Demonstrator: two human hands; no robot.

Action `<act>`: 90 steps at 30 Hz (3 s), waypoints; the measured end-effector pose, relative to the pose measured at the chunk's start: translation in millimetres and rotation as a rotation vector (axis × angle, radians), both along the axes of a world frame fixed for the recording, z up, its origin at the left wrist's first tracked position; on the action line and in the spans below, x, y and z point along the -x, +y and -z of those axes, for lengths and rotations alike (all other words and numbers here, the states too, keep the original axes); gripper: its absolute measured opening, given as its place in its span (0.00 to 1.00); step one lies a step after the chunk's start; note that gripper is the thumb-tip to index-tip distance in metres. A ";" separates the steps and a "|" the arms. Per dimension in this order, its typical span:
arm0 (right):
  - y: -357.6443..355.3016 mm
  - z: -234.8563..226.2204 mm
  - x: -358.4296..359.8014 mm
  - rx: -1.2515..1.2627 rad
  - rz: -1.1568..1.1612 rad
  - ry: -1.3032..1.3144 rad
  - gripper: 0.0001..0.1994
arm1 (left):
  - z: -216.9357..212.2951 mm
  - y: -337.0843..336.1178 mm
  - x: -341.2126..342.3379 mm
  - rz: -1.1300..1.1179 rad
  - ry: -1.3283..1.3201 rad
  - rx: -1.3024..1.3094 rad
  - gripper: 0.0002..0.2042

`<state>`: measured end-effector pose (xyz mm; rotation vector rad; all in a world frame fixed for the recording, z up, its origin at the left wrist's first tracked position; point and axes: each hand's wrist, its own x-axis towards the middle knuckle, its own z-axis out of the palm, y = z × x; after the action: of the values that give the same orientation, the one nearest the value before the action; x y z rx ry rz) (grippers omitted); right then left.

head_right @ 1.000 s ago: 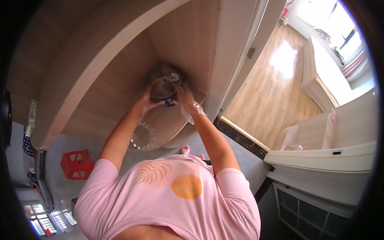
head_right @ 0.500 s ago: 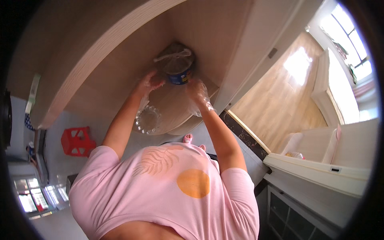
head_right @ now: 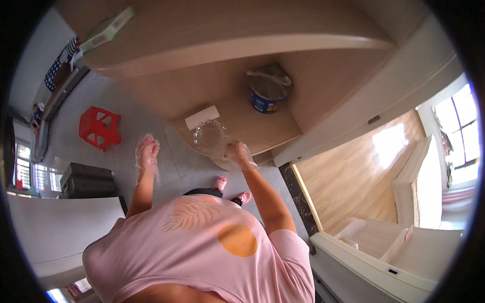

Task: The person organizes a wooden shelving unit by moving various household items. They handle a green box, a glass plate, a plastic bag, a green bottle, a roll of paper towels, a red spray can, a red tray containing scissors and a cloth, and spools of thread. The person picks up, inspects, and places these items onto different shelves.

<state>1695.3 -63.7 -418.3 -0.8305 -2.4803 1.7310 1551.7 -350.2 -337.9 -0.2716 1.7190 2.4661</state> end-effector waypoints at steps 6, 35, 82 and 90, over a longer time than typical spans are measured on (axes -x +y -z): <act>-21.9 2.9 1.1 0.008 0.046 -0.132 0.12 | 23.0 -80.0 10.1 -0.144 -0.046 -0.106 0.11; -153.2 -509.3 73.7 -0.814 0.096 0.511 0.21 | 81.9 -392.2 134.3 -0.283 -0.378 -0.044 0.13; 174.0 -536.7 -17.2 -1.695 0.380 -0.210 0.15 | 31.3 -172.2 78.6 0.021 -0.396 -0.081 0.15; 207.4 -508.3 -77.1 -1.756 0.539 -0.155 0.14 | 17.3 -114.7 93.0 0.108 -0.342 -0.056 0.11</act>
<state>1772.4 143.7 90.1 -1.0180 -2.2422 -0.7639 1458.7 -464.9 -355.2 -0.5442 1.4809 2.2298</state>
